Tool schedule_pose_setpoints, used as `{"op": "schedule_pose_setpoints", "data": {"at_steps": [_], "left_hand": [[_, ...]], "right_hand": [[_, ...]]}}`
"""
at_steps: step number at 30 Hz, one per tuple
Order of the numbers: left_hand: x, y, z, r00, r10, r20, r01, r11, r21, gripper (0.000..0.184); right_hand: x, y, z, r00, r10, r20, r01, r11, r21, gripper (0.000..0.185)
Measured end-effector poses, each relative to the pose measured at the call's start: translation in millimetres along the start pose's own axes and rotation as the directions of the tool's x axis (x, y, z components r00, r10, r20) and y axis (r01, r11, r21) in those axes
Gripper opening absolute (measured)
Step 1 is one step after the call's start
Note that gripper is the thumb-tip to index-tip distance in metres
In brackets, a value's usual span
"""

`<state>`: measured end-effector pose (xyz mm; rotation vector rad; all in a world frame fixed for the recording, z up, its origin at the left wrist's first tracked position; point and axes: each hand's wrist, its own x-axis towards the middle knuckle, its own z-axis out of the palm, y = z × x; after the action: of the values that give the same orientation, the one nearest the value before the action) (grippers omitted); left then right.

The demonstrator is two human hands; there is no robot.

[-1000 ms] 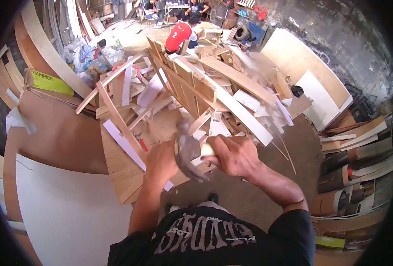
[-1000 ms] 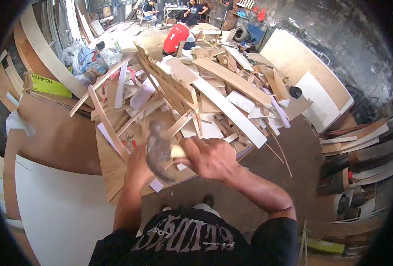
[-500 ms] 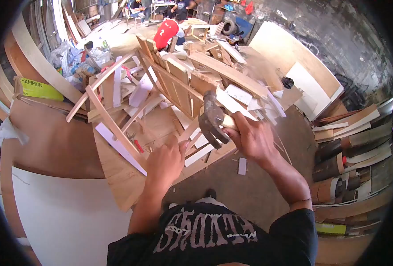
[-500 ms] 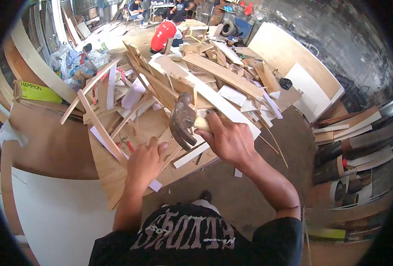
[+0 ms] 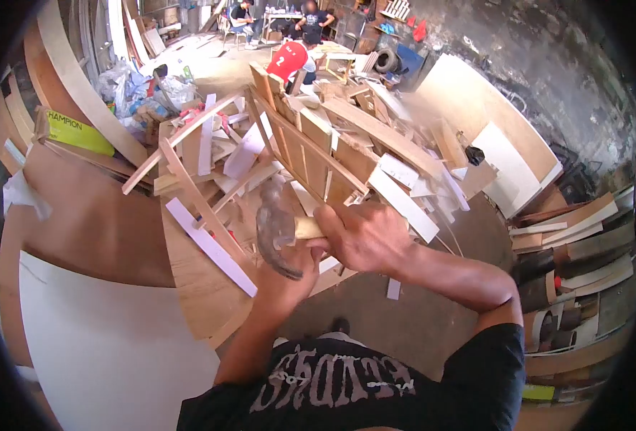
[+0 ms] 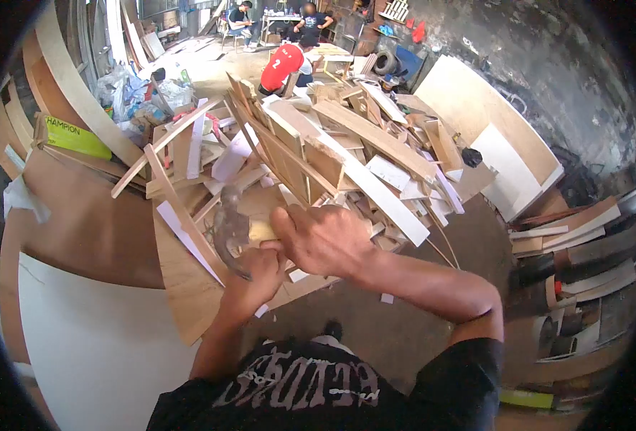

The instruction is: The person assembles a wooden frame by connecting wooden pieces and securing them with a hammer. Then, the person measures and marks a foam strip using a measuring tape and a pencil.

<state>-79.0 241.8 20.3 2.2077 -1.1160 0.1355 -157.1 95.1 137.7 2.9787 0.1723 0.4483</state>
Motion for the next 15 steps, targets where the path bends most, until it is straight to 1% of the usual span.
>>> {"op": "schedule_pose_setpoints", "data": {"at_steps": [2,3,4,5,6,7,8,9,12,13,15], "left_hand": [[0.5,7.7,-6.9,0.972,-0.139,0.189,0.132,0.99,0.047,0.042],[-1.0,17.3,-21.0,0.944,-0.194,0.266,0.199,0.98,0.006,0.045],[-4.3,21.9,-19.1,0.943,-0.195,0.269,0.2,0.98,0.011,0.045],[-9.4,24.1,-16.4,0.94,-0.204,0.273,0.208,0.978,0.017,0.046],[-10.0,22.5,-15.4,0.941,-0.212,0.264,0.214,0.977,0.02,0.047],[-13.1,20.1,-10.8,0.956,-0.183,0.229,0.196,0.98,-0.037,0.05],[-6.1,18.4,-7.5,0.96,-0.182,0.211,0.196,0.979,-0.048,0.05],[-6.8,18.7,-4.3,0.959,-0.173,0.223,0.187,0.981,-0.044,0.051],[-5.9,22.6,-4.2,0.945,-0.19,0.266,0.209,0.977,-0.044,0.052],[-5.1,20.1,-2.9,0.951,-0.175,0.254,0.191,0.981,-0.037,0.052],[-7.3,18.8,-2.3,0.957,-0.166,0.239,0.178,0.984,-0.03,0.052]], "right_hand": [[8.2,13.1,12.1,0.997,0.066,0.031,-0.062,0.991,-0.119,0.04],[26.9,16.8,2.3,0.936,0.325,0.134,-0.288,0.927,-0.241,0.04],[42.5,48.0,14.6,0.93,0.347,0.124,-0.312,0.92,-0.237,0.04],[41.0,56.6,10.1,0.928,0.372,0.032,-0.362,0.917,-0.167,0.039],[41.4,63.0,3.2,0.917,0.392,-0.069,-0.397,0.912,-0.1,0.042],[34.9,61.4,-2.2,0.923,0.378,-0.074,-0.384,0.919,-0.088,0.043],[24.0,54.1,-6.1,0.93,0.362,-0.07,-0.367,0.927,-0.081,0.044],[17.5,41.2,-15.8,0.945,0.319,-0.075,-0.324,0.944,-0.07,0.045],[4.6,12.4,-36.7,0.947,0.32,0.018,-0.318,0.945,-0.075,0.044],[1.4,12.5,-32.3,0.965,0.254,-0.064,-0.258,0.965,-0.057,0.044],[4.9,12.8,-21.7,0.968,0.248,-0.039,-0.25,0.966,-0.059,0.046]]}}
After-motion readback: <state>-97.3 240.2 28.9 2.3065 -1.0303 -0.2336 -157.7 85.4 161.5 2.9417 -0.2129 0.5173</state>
